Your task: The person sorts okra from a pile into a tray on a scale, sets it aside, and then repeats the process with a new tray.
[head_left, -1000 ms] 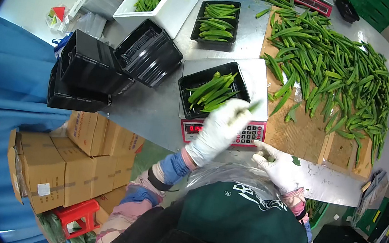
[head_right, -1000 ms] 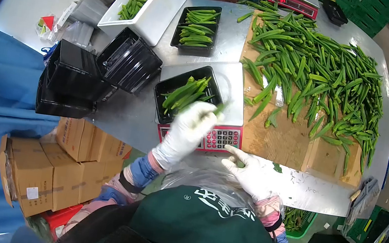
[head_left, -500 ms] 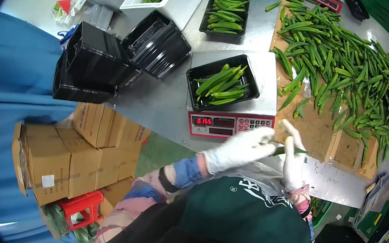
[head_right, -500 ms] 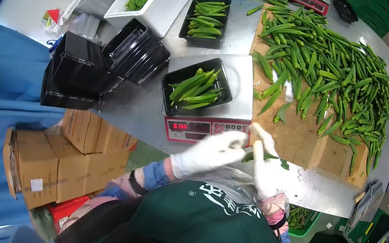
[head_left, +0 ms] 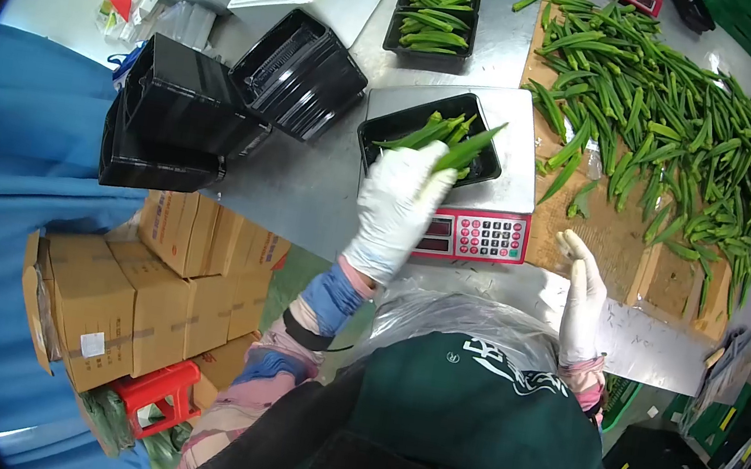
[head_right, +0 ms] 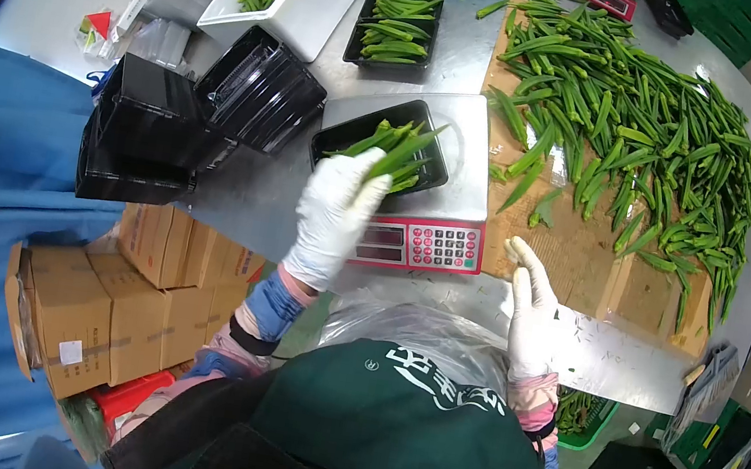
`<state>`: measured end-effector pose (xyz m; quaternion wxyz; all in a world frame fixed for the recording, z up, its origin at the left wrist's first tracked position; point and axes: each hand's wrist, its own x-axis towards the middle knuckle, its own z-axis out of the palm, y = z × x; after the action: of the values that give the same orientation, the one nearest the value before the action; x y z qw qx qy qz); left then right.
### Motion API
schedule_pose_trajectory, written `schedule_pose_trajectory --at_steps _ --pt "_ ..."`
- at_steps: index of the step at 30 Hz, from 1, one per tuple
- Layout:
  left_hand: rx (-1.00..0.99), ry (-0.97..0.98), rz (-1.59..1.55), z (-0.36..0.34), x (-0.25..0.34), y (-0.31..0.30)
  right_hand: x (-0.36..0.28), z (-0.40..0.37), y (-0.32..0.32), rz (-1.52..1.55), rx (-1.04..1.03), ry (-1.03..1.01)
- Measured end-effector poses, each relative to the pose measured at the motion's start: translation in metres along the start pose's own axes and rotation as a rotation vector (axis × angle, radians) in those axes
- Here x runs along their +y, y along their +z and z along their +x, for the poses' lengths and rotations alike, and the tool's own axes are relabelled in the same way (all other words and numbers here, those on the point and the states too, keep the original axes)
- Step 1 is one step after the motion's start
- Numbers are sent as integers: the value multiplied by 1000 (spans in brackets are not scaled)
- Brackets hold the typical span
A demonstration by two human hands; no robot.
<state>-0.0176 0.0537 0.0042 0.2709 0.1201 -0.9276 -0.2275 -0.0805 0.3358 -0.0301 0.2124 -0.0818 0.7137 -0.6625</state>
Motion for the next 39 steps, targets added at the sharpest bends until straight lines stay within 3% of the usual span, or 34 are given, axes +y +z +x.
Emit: schedule_pose_trajectory --at_steps 1,3,5,9,11,21,30,33,35,39 --pt "-53 17 232 0 -15 -5 -1 0 2 12 5 35" --pt "-84 -24 219 -9 -45 -6 0 1 5 36 2 84" --pt "6 -57 42 -11 -56 -16 3 0 6 61 2 118" --pt "248 -321 -203 -6 -74 -36 7 -1 8 16 -49 202" --pt "251 -406 -263 -5 -84 -43 2 -2 9 -10 -88 267" --pt "287 -454 -303 -14 -105 -40 21 -1 6 -118 -165 165" --pt "187 -574 -397 -28 -121 -25 20 0 5 -135 -206 203" --pt "44 -766 -536 -32 -108 -18 19 2 5 -149 -196 205" --pt "-233 -844 -515 -31 -91 -16 26 2 3 -176 -194 188" --pt "-245 -957 -726 -24 -107 8 35 3 1 -304 -176 143"
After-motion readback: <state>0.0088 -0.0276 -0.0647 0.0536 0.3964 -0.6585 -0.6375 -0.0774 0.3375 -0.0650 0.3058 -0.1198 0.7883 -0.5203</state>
